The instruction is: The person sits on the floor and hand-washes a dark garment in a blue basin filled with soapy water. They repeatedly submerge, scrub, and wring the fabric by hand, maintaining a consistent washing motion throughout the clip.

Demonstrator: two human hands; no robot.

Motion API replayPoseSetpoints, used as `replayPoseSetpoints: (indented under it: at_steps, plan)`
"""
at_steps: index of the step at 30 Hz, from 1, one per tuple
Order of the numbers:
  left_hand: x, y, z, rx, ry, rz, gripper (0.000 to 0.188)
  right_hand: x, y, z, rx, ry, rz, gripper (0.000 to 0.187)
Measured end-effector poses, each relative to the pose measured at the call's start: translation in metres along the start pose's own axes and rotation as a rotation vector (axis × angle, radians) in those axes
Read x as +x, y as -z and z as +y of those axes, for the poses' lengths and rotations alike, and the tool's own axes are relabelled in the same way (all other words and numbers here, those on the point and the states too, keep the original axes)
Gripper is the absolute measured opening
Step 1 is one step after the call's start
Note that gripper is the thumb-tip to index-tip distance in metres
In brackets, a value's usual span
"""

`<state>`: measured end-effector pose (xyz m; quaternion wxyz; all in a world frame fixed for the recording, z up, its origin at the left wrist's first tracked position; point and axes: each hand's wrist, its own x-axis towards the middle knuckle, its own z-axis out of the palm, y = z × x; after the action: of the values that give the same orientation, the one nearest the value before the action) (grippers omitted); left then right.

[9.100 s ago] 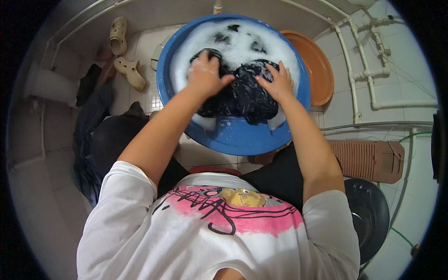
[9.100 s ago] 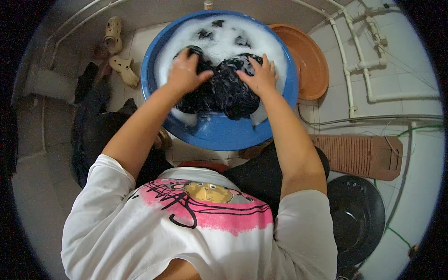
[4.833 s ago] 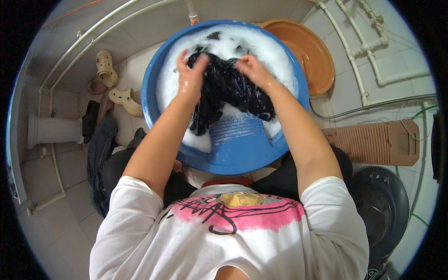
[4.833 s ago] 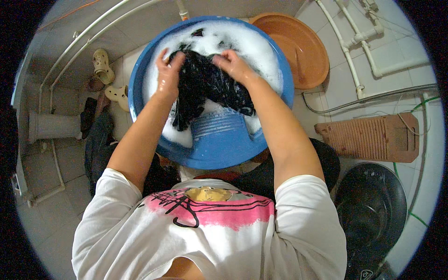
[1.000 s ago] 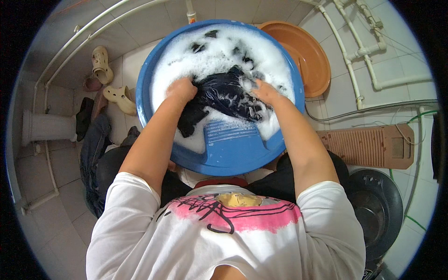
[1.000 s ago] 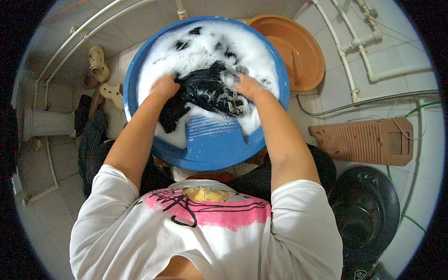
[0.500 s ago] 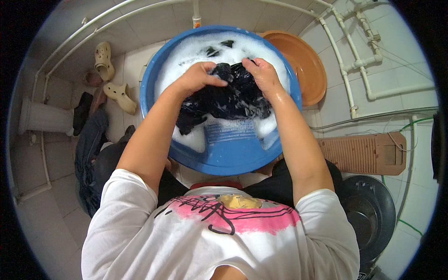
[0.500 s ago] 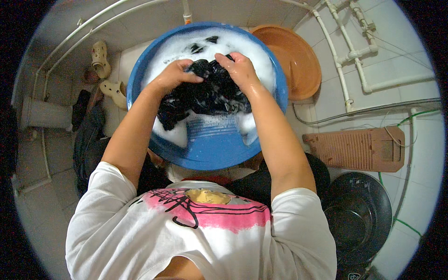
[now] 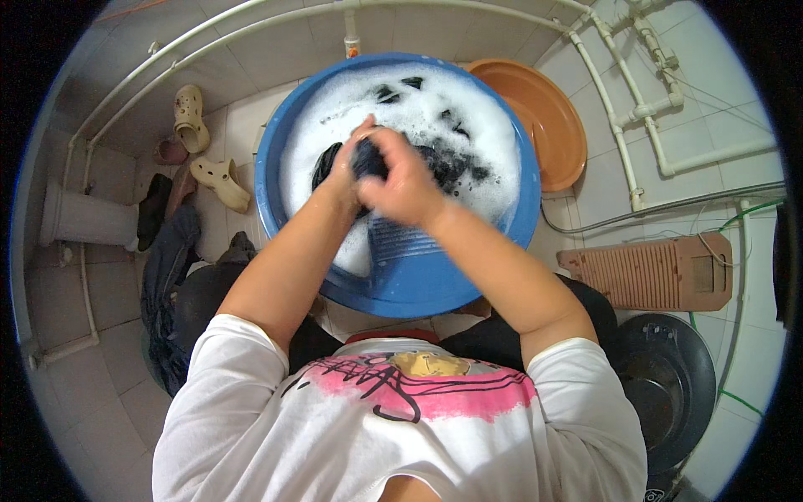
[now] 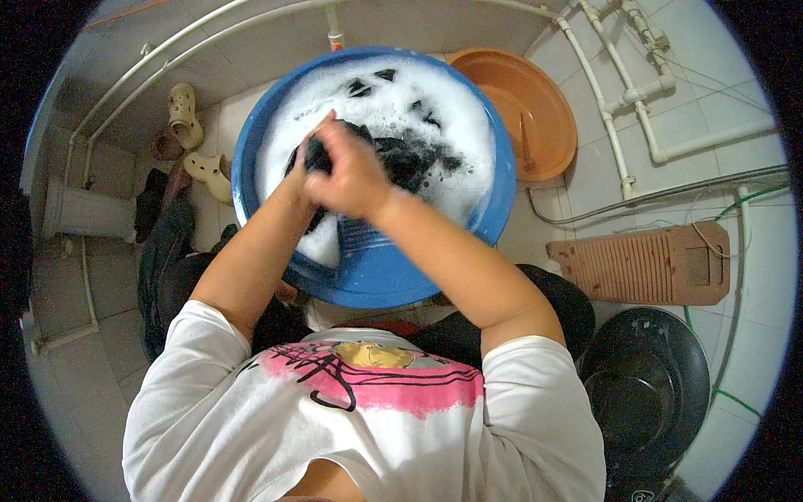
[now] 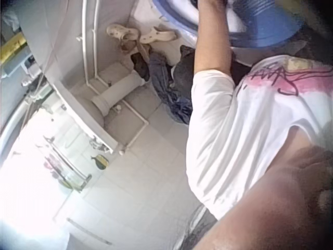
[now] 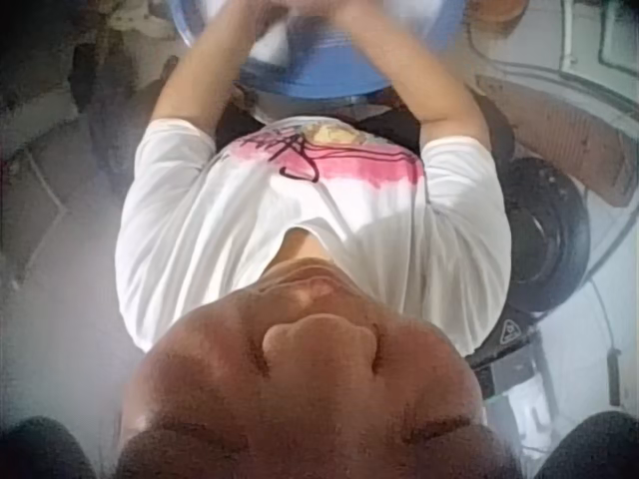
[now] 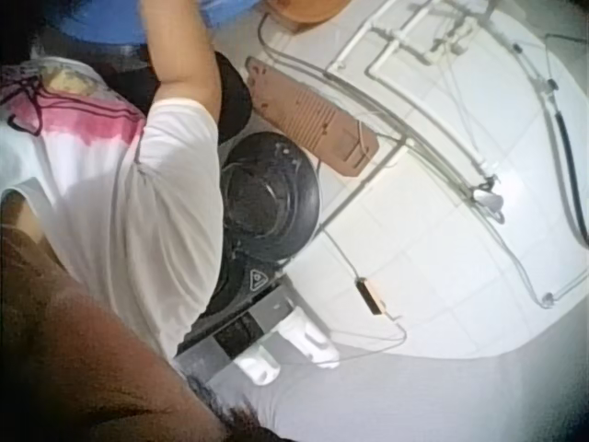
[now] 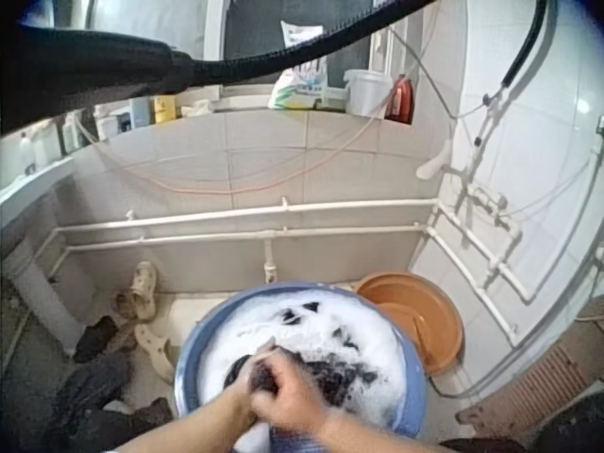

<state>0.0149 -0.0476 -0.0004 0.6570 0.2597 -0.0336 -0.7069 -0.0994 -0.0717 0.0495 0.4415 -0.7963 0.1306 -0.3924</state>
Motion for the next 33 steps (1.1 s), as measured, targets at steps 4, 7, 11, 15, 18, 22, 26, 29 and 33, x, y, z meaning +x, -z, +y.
replayPoseSetpoints:
  at_steps: [4,7,11,15,18,22,26,29,33]
  plan:
    - [-0.026,-0.046,-0.018,-0.036,-0.029,0.28,0.044,-0.015,-0.012,0.003,-0.295,0.295,0.07,0.028]
    - [-0.005,-0.032,-0.024,0.066,0.017,0.301,0.03,-0.004,0.022,0.044,-0.317,-0.204,0.238,0.027]
    - [-0.003,-0.026,-0.032,-0.059,0.001,0.337,0.031,-0.015,0.003,0.034,-0.302,-0.149,0.261,0.026]
    - [0.012,0.036,-0.05,-0.024,-0.217,-0.256,0.032,-0.016,-0.018,0.01,-0.18,-0.046,0.116,0.023]
    - [-0.009,-0.035,-0.046,0.013,0.1,0.467,0.03,-0.007,0.01,0.048,-0.39,-0.246,0.176,0.02]
    - [0.006,-0.005,-0.05,-0.073,-0.017,0.398,0.031,-0.011,0.001,0.031,-0.383,-0.172,0.186,0.019]
    - [0.005,0.016,-0.062,-0.145,-0.423,-0.194,0.031,-0.014,-0.017,0.009,-0.209,0.013,0.073,0.021]
    - [-0.009,-0.048,-0.032,0.005,0.028,0.522,0.037,-0.001,0.013,0.047,-0.426,-0.204,0.242,0.024]
    - [-0.006,-0.069,0.016,0.245,-0.448,0.325,0.033,0.0,0.074,0.106,-0.62,-0.33,0.497,0.039]
